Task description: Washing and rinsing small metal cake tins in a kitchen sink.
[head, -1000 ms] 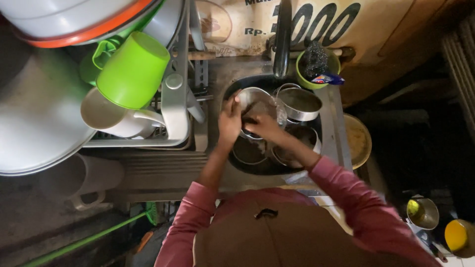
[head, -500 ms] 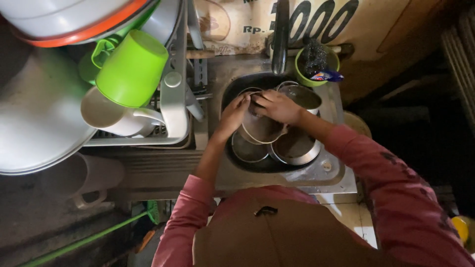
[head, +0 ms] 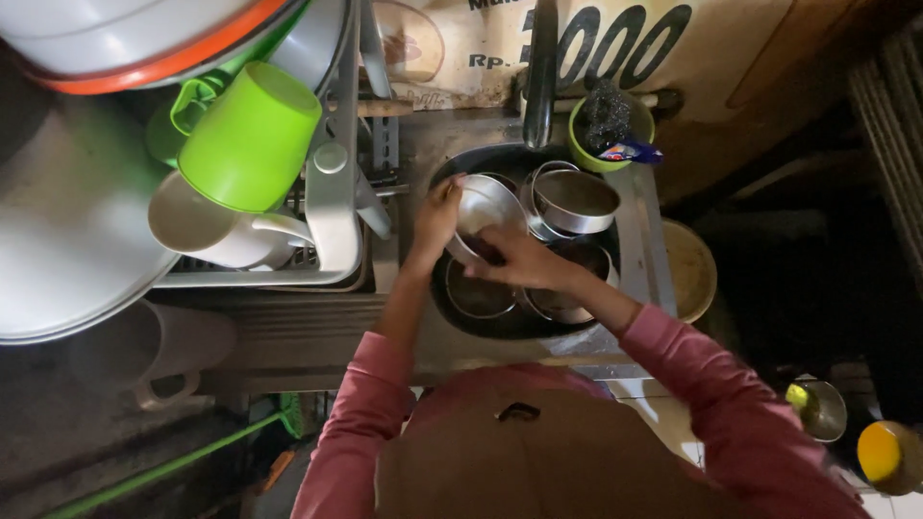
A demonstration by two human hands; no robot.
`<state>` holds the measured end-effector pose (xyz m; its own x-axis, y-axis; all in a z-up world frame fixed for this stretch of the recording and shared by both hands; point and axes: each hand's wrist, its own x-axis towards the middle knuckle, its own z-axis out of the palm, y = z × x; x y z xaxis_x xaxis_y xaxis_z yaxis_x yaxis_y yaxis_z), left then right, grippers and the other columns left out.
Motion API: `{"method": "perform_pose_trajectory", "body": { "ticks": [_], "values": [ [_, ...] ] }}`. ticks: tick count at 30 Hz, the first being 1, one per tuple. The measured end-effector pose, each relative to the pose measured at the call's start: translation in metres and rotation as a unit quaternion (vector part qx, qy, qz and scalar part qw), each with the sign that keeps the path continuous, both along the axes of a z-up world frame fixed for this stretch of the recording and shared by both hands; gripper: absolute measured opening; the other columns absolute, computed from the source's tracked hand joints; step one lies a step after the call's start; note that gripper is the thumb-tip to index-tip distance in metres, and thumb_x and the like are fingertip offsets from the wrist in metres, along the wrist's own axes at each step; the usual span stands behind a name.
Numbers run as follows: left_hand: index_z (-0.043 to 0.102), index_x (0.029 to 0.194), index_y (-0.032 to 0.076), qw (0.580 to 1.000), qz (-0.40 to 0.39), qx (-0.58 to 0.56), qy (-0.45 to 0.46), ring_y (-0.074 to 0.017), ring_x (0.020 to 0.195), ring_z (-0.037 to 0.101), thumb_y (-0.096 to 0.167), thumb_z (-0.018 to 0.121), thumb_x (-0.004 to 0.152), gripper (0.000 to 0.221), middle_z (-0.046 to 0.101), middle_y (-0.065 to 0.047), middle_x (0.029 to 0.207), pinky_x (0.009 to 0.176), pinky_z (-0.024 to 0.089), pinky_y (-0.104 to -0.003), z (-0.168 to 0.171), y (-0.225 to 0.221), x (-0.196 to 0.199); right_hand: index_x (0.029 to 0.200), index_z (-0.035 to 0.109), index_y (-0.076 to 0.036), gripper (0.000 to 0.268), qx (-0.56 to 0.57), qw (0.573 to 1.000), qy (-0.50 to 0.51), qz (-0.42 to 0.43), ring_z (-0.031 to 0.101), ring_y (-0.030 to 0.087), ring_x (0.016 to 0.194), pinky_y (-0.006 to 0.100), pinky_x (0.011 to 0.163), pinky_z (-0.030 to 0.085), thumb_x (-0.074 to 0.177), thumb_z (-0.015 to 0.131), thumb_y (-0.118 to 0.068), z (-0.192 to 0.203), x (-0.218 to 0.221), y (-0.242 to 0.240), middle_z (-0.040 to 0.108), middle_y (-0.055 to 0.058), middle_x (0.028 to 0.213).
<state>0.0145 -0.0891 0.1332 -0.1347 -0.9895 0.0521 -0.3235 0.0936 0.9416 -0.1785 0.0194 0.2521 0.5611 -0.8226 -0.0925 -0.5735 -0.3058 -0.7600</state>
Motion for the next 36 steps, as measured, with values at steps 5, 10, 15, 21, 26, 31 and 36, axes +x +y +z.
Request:
{"method": "perform_pose_trajectory", "body": {
  "ticks": [5,10,15,21,26,31,36],
  "values": [
    [0.062,0.142,0.010,0.979,-0.067,0.136,0.135,-0.0237,0.122,0.062,0.060,0.048,0.102,0.066,0.067,-0.008,0.135,0.100,0.047,-0.035,0.021,0.001,-0.001,0.129,0.060,0.003,0.063,-0.098,0.994,-0.035,0.037,0.064,0.036,0.110,0.042,0.094,0.050,0.080,0.083,-0.029,-0.036,-0.010,-0.021,0.066,0.023,0.118],
    [0.061,0.135,0.004,0.972,-0.025,0.211,0.096,-0.0295,0.102,0.069,0.059,0.051,0.099,0.066,0.069,-0.015,0.120,0.078,0.054,-0.047,0.053,0.011,0.014,0.133,0.068,0.008,0.059,0.254,0.952,-0.170,-0.018,0.072,0.030,0.096,0.035,0.086,0.057,0.084,0.083,-0.021,-0.040,-0.058,-0.047,0.077,0.024,0.109],
    [0.064,0.131,-0.001,0.893,-0.081,0.198,0.397,-0.0169,0.103,0.066,0.047,0.065,0.099,0.058,0.071,-0.009,0.118,0.091,0.053,-0.033,0.037,0.034,0.001,0.137,0.056,-0.003,0.068,0.369,0.802,-0.445,-0.148,0.073,0.024,0.107,0.039,0.091,0.061,0.075,0.081,-0.017,-0.043,-0.086,-0.071,0.071,0.013,0.123],
    [0.069,0.123,-0.004,0.856,0.050,0.174,0.484,-0.0172,0.100,0.068,0.043,0.064,0.102,0.052,0.073,-0.009,0.114,0.087,0.054,-0.034,0.032,0.048,-0.026,0.128,0.058,-0.009,0.043,0.193,0.774,-0.460,-0.390,0.070,0.020,0.092,0.038,0.079,0.059,0.091,0.075,-0.024,-0.004,-0.051,-0.062,0.071,0.006,0.109],
    [0.073,0.115,-0.005,0.930,0.113,0.098,0.335,-0.0133,0.094,0.064,0.032,0.067,0.104,0.039,0.072,-0.006,0.103,0.084,0.052,-0.031,0.039,0.063,-0.038,0.114,0.065,-0.006,0.025,-0.107,0.847,-0.380,-0.355,0.061,0.014,0.090,0.030,0.080,0.051,0.098,0.078,-0.020,-0.006,-0.019,-0.053,0.068,0.001,0.100],
    [0.072,0.117,-0.003,0.974,0.123,-0.046,0.184,-0.0124,0.087,0.067,0.026,0.061,0.102,0.034,0.074,-0.001,0.096,0.079,0.053,-0.029,0.025,0.070,-0.062,0.084,0.062,-0.001,0.033,-0.324,0.871,-0.175,-0.324,0.057,0.026,0.070,0.036,0.067,0.048,0.089,0.087,-0.021,0.022,0.020,-0.050,0.058,0.010,0.078],
    [0.068,0.118,-0.003,0.906,0.045,-0.053,0.417,-0.0141,0.095,0.068,0.024,0.048,0.111,0.034,0.074,-0.010,0.106,0.083,0.056,-0.032,0.018,0.068,-0.062,0.072,0.063,-0.006,0.027,-0.427,0.892,-0.018,-0.144,0.058,0.037,0.081,0.050,0.075,0.046,0.074,0.086,-0.021,0.033,0.040,-0.028,0.061,0.013,0.080]
  ]
}}
